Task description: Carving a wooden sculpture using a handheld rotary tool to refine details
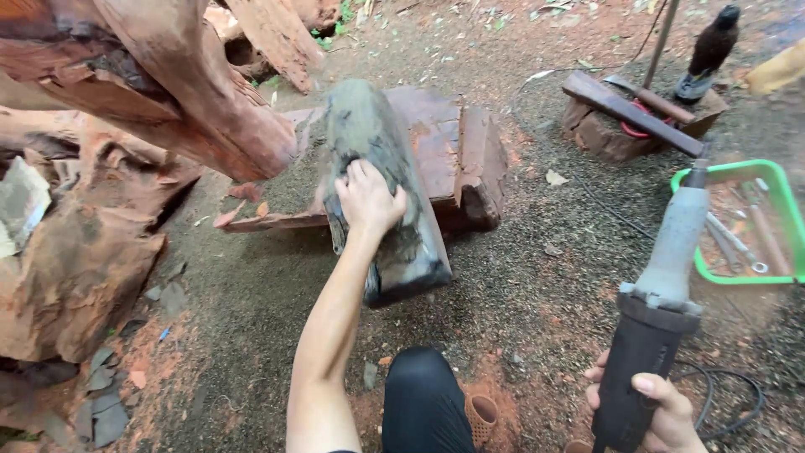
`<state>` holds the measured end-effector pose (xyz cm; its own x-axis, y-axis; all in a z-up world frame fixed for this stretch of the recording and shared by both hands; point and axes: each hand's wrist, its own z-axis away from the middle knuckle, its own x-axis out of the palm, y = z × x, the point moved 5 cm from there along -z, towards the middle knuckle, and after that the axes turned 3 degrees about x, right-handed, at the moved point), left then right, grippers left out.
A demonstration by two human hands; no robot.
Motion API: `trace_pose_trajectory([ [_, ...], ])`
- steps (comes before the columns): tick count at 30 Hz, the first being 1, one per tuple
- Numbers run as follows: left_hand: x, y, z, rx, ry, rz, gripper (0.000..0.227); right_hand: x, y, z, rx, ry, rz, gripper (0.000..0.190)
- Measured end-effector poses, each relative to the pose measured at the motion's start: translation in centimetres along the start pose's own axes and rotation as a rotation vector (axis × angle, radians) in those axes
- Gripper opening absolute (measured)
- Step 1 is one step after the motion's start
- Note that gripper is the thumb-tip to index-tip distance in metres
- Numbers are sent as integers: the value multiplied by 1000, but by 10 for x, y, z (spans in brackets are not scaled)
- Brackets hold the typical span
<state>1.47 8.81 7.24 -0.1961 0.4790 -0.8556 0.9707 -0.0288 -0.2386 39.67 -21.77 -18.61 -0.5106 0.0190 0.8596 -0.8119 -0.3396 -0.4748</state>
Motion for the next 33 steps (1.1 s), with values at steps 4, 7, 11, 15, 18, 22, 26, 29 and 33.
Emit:
trace_pose_trajectory([
  [4,-26,0,30,195,173,143,69,7,-6,-29,-19,-48,-44,58],
  [7,-26,-9,22,269,124,200,68,12,-8,-44,-28,-46,-22,55],
  [11,-13,-25,6,281,149,239,69,9,4,-48,-16,-42,9,55],
  [15,11,-24,-27,244,209,256,65,9,26,-53,25,-5,42,57],
  [18,26,-19,-51,177,294,236,64,30,26,-63,32,-40,78,57],
  [22,0,-13,-52,48,638,534,54,49,31,-69,25,-115,94,55],
  [26,-70,37,64,-144,832,1183,18,47,30,-77,29,-14,273,56],
  [29,-11,100,118,-160,-64,1709,28,58,36,-84,82,79,445,50],
  [33,28,129,146,-328,-614,2394,51,68,67,-80,253,160,653,28],
])
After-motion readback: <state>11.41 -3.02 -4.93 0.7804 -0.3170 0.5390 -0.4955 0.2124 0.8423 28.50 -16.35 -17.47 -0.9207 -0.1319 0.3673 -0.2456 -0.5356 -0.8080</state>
